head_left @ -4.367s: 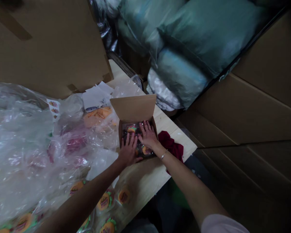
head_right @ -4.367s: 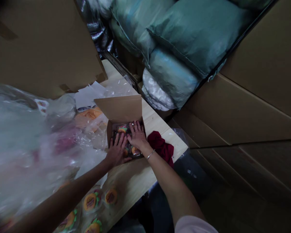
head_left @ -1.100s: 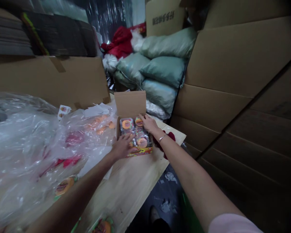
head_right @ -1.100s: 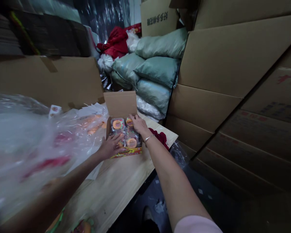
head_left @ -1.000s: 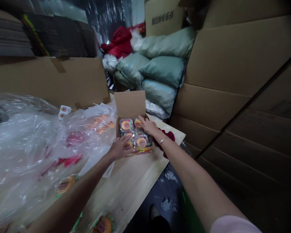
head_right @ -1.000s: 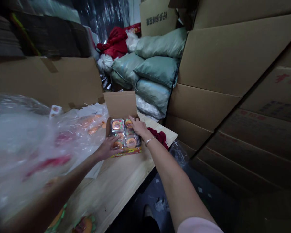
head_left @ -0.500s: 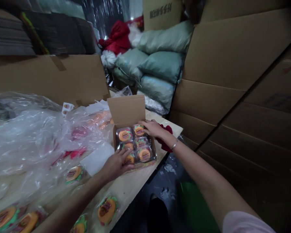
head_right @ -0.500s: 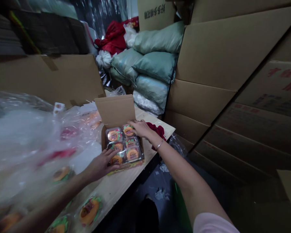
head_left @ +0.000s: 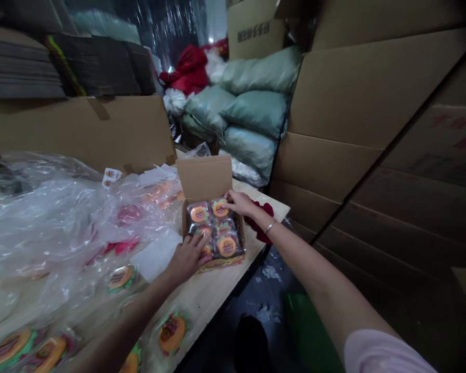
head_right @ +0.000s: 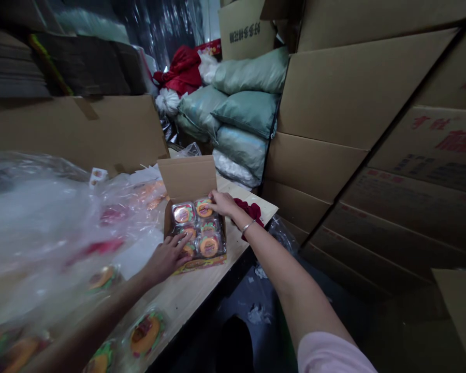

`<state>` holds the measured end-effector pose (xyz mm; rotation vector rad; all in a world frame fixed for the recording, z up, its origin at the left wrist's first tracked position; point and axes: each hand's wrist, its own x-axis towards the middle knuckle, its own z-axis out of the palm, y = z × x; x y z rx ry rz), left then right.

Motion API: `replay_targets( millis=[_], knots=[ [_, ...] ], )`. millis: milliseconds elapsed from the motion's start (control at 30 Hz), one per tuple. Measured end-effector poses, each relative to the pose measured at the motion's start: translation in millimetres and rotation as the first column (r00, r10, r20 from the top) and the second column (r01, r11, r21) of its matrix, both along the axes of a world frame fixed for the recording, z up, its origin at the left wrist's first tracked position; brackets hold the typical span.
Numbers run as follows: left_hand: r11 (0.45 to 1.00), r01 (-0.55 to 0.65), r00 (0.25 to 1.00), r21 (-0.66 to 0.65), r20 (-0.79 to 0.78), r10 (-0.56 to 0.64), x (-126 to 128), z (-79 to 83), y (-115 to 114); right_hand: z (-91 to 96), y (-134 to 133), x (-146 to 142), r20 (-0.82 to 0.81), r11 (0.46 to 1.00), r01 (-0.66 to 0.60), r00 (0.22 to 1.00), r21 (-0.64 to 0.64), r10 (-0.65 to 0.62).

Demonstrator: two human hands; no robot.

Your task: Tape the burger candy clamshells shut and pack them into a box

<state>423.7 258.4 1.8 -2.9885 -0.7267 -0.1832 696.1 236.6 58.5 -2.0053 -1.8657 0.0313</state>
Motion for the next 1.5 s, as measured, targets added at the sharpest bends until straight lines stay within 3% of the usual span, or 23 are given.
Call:
replay_targets(
  millis=[167, 467, 833, 1000, 1167, 1333, 1433, 1500],
  knots=[
    [1.000, 0.027, 1.000, 0.001, 0.003, -0.027, 0, 2.1, 0, 2.5, 1, -4, 0.167, 0.996, -0.034, 0.985, -0.077, 0.046],
    [0.998, 0.060, 0.997, -0.016, 0.039, -0.059, -4, 2.1, 1, 1.8, -8, 9, 0.177, 0.986, -0.110, 0.975, -0.125, 0.132],
    [1.000, 0.000, 1.000, 0.010, 0.020, 0.000, -3, 1.4, -1, -29.2, -19, -18, 0.171, 0.997, -0.002, 0.985, -0.074, 0.015],
    [1.000, 0.018, 0.998, -0.012, 0.065, -0.017, -4, -0.3, -4, -39.3, -25, -42, 0.171, 0.993, 0.113, 0.979, 0.015, -0.114],
    [0.983, 0.089, 0.974, -0.159, 0.221, -0.053, -14, -3.1, 4, -39.0, -33, -50, 0.186, 0.993, 0.120, 0.976, -0.019, -0.115],
    [0.858, 0.330, 0.935, -0.394, 0.265, -0.238, -31, 1.1, 31, -36.4, -32, -49, 0.164, 0.993, 0.121, 0.979, -0.005, -0.118],
    [0.856, 0.369, 0.925, -0.363, 0.230, -0.301, -32, -0.1, 37, -37.6, -31, -47, 0.116, 0.993, 0.112, 0.987, 0.027, -0.114],
    [0.881, 0.366, 0.926, -0.301, 0.217, -0.310, -30, -4.3, 35, -39.4, -38, -46, 0.084, 0.999, 0.033, 0.996, 0.035, -0.036]
  ],
)
